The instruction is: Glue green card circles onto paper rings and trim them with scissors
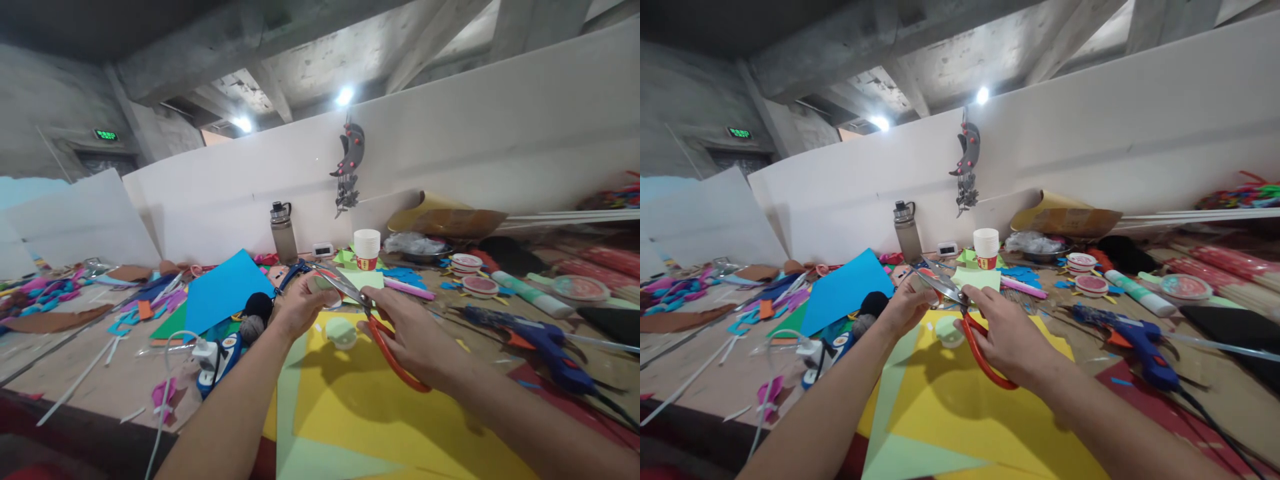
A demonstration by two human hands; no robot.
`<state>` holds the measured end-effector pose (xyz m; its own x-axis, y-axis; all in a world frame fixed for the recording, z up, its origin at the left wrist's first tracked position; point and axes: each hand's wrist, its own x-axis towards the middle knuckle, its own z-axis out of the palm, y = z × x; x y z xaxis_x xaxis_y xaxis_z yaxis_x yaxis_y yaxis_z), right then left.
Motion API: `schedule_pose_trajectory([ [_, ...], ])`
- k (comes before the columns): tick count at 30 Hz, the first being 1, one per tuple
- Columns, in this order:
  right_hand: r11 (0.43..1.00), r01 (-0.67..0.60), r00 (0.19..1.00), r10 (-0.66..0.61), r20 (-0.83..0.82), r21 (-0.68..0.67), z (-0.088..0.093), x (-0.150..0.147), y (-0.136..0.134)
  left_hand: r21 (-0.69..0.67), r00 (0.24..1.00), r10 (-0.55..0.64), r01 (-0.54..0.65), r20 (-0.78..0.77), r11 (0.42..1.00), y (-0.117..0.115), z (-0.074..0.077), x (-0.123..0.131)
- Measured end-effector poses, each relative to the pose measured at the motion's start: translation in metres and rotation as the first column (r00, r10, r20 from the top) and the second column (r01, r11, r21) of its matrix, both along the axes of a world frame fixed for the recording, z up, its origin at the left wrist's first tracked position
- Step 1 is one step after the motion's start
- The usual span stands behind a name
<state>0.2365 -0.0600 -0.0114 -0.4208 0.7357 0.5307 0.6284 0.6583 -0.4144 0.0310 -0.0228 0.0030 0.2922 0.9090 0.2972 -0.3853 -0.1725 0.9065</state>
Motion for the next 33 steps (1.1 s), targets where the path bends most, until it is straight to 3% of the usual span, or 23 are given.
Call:
schedule_pose_trajectory([
  [21,0.996,0.040,0.996,-0.046,0.077,0.084,0.000,0.002,-0.001,0.036,0.999,0.038,-0.037,-0.033,0.999,0.004,0.002,-0.005],
  [29,0.998,0.019,0.985,-0.030,-0.170,-0.064,0.008,0.004,0.004,0.073,0.980,0.201,-0.200,0.006,0.977,0.007,0.005,-0.006],
  [33,0.998,0.005,0.984,-0.015,-0.177,-0.057,0.001,0.005,0.010,0.101,0.980,0.185,-0.177,-0.076,0.979,0.007,0.005,-0.007],
])
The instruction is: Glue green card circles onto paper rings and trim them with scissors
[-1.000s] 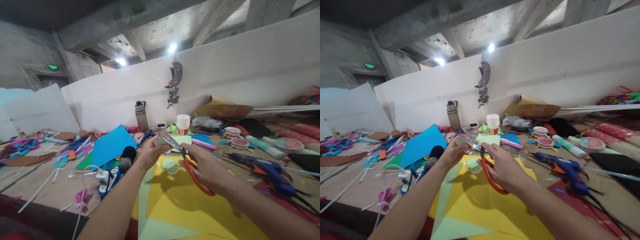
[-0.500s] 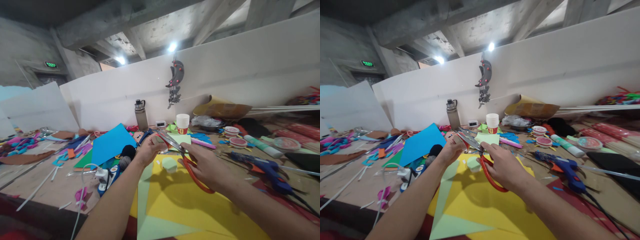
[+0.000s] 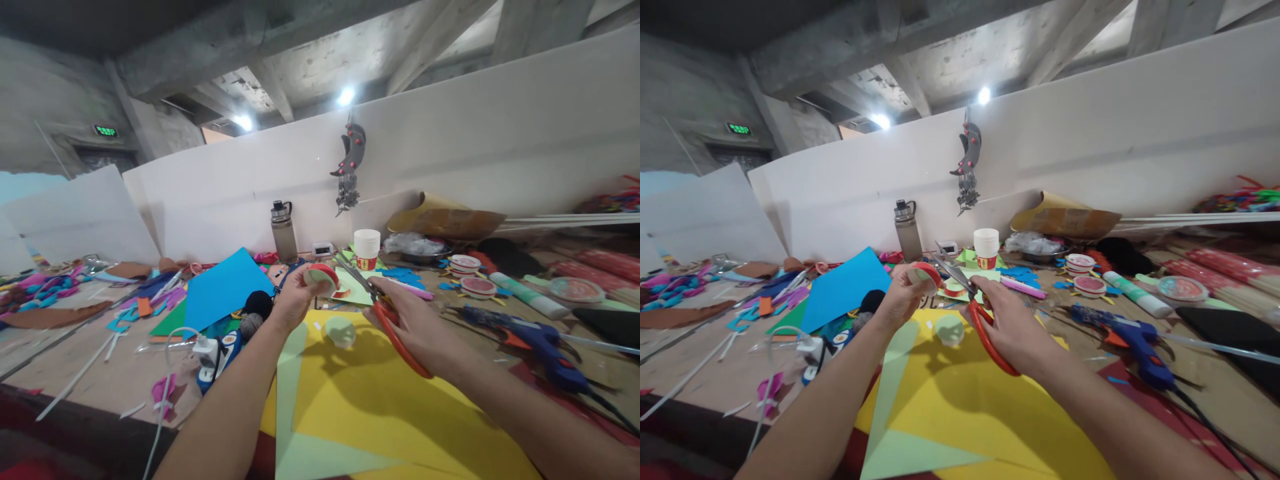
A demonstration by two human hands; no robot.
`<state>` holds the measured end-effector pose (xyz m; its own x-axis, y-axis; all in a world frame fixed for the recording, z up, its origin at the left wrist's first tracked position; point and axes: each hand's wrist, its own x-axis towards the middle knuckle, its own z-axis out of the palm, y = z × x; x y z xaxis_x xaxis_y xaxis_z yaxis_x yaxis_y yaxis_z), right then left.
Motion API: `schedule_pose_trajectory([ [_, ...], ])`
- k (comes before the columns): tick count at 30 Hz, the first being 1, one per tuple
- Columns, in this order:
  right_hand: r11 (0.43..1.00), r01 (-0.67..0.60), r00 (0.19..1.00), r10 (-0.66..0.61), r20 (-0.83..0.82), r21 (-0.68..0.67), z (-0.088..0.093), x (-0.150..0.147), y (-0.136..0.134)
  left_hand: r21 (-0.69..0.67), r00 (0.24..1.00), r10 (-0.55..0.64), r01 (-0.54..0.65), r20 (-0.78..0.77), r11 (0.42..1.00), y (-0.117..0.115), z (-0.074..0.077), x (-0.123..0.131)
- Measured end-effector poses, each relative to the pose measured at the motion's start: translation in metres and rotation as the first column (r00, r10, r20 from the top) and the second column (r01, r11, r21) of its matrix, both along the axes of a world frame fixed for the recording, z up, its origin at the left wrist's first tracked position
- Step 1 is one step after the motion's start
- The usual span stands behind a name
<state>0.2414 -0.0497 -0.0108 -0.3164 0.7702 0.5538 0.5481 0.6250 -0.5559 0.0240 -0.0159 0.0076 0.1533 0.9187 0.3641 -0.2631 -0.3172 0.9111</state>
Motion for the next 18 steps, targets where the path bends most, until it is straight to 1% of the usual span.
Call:
schedule_pose_trajectory([
  [4,0.999,-0.003,0.997,0.000,0.074,0.042,-0.005,0.000,-0.001,0.011,0.996,-0.050,0.051,-0.076,0.999,0.003,-0.006,-0.002],
  [7,0.998,-0.002,0.989,-0.008,0.149,0.063,-0.002,-0.001,-0.005,0.015,0.995,-0.056,0.058,-0.080,0.998,0.005,-0.009,-0.002],
  [13,0.992,0.033,0.975,-0.058,0.216,0.120,0.003,-0.003,-0.011,-0.005,0.992,-0.078,0.078,-0.098,0.997,0.004,-0.011,-0.002],
  [15,0.993,0.038,0.977,-0.060,0.204,0.108,0.002,-0.003,-0.010,-0.013,0.992,-0.079,0.078,-0.103,0.997,0.003,-0.011,-0.002],
  [18,0.998,0.049,0.993,-0.053,0.105,0.042,-0.001,-0.002,-0.004,-0.022,0.994,-0.062,0.060,-0.090,0.998,0.003,-0.008,0.000],
])
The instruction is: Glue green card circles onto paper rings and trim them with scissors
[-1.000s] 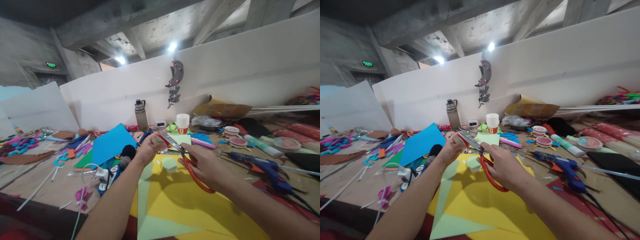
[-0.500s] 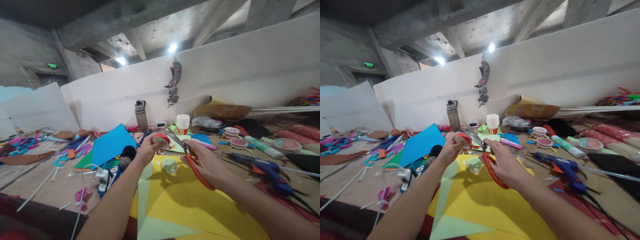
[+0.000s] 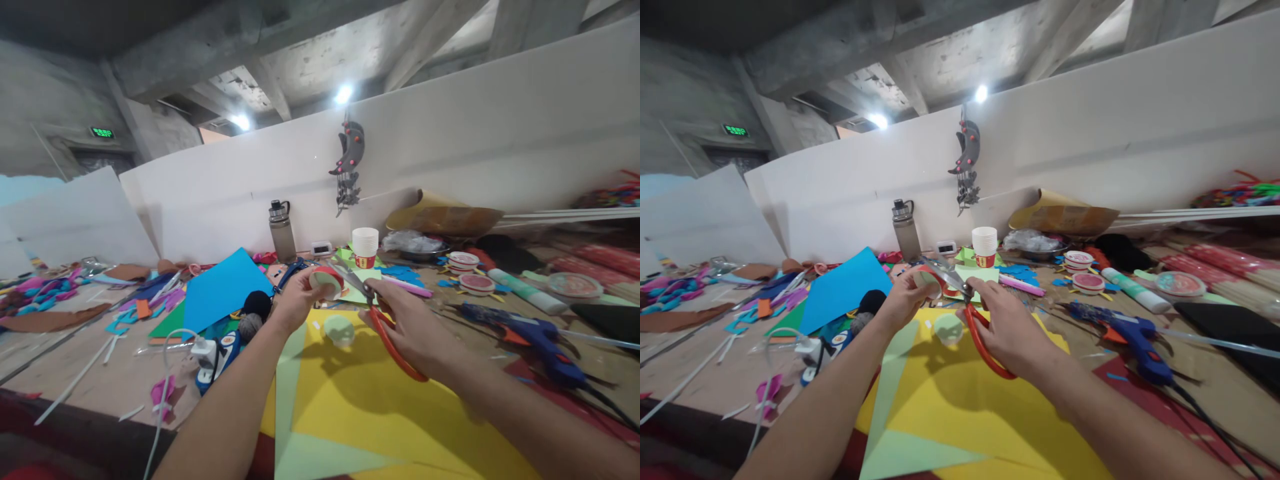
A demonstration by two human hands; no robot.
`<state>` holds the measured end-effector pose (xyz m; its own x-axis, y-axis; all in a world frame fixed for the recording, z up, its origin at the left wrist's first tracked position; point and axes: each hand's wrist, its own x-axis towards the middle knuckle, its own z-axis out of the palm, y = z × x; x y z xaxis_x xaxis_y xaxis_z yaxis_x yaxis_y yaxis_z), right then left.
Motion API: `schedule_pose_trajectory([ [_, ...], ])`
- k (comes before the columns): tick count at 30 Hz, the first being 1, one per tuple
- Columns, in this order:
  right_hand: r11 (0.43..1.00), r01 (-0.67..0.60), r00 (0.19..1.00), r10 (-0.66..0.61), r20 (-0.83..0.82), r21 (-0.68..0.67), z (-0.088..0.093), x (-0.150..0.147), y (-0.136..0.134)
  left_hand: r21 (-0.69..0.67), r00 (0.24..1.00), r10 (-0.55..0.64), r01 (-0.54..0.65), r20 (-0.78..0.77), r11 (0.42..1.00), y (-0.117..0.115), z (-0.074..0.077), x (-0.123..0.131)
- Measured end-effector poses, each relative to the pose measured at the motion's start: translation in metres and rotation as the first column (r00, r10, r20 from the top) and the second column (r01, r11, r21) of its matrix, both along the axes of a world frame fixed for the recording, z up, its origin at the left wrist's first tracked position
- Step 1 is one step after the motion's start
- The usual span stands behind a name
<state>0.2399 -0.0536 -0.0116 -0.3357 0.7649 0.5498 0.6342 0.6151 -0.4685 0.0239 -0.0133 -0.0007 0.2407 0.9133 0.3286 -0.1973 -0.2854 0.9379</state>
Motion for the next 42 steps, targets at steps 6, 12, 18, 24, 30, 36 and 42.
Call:
schedule_pose_trajectory([
  [6,0.993,0.036,0.995,-0.047,-0.087,-0.116,-0.001,0.005,0.011,-0.104,0.991,0.092,-0.082,0.093,0.991,-0.002,0.006,0.004],
  [12,0.999,-0.045,0.995,0.043,-0.090,-0.030,-0.003,0.000,0.004,-0.080,0.979,-0.015,0.032,0.201,0.996,-0.003,0.005,0.004],
  [18,0.999,-0.026,0.999,0.028,-0.035,0.046,-0.010,-0.004,0.000,-0.083,0.967,-0.087,0.109,0.239,0.991,-0.013,0.006,0.015],
  [24,0.998,-0.010,1.000,0.012,-0.022,0.069,-0.006,-0.006,-0.004,-0.074,0.933,-0.102,0.135,0.345,0.988,-0.018,0.005,0.024],
  [30,0.998,-0.007,1.000,0.009,-0.026,0.067,-0.007,-0.008,-0.006,-0.140,0.895,-0.057,0.131,0.442,0.981,-0.018,0.005,0.025],
  [36,0.997,0.013,1.000,-0.011,-0.022,0.076,-0.007,-0.008,-0.005,-0.176,0.920,-0.053,0.131,0.388,0.976,-0.019,0.001,0.030],
  [42,0.996,0.037,0.999,-0.039,0.022,0.085,-0.006,-0.006,-0.005,-0.170,0.932,-0.052,0.120,0.359,0.978,-0.020,-0.001,0.031],
])
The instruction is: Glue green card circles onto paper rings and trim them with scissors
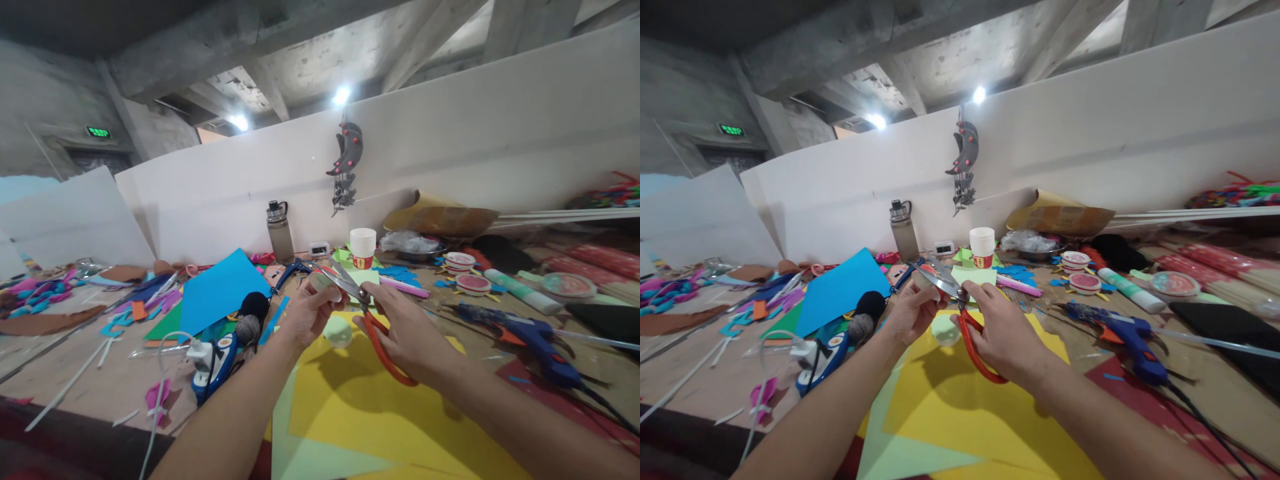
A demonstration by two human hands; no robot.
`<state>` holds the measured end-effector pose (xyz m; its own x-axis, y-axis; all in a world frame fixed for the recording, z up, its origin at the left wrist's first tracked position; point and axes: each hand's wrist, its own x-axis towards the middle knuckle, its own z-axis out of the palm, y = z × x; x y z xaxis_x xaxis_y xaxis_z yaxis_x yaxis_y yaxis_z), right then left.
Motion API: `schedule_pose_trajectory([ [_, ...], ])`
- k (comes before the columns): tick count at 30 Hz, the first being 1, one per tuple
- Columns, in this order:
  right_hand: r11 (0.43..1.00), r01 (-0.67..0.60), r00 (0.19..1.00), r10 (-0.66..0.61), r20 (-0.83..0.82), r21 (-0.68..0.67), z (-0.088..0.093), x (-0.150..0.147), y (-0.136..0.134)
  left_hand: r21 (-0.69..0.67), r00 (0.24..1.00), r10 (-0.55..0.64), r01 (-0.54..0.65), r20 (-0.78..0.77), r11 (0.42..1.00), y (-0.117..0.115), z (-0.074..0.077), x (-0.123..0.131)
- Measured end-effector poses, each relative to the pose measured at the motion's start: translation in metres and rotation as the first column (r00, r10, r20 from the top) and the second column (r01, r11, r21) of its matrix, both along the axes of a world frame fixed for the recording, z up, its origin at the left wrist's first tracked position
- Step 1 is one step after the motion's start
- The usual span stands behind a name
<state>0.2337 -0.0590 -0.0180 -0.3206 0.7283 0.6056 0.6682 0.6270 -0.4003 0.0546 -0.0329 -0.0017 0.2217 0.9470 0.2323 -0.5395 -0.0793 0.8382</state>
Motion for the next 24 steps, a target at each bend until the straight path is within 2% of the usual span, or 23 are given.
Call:
schedule_pose_trajectory([
  [11,0.999,0.029,0.997,-0.032,0.075,0.044,-0.001,0.002,0.001,0.007,0.998,0.052,-0.052,-0.042,0.999,0.003,0.002,-0.005],
  [19,0.998,0.039,0.991,-0.045,0.128,0.049,-0.001,0.003,0.001,0.024,0.991,0.058,-0.056,-0.124,0.998,0.006,0.005,-0.012],
  [24,0.998,0.049,0.988,-0.054,0.147,0.041,-0.001,0.003,0.001,0.010,0.992,0.050,-0.049,-0.114,0.999,0.006,0.002,-0.011],
])
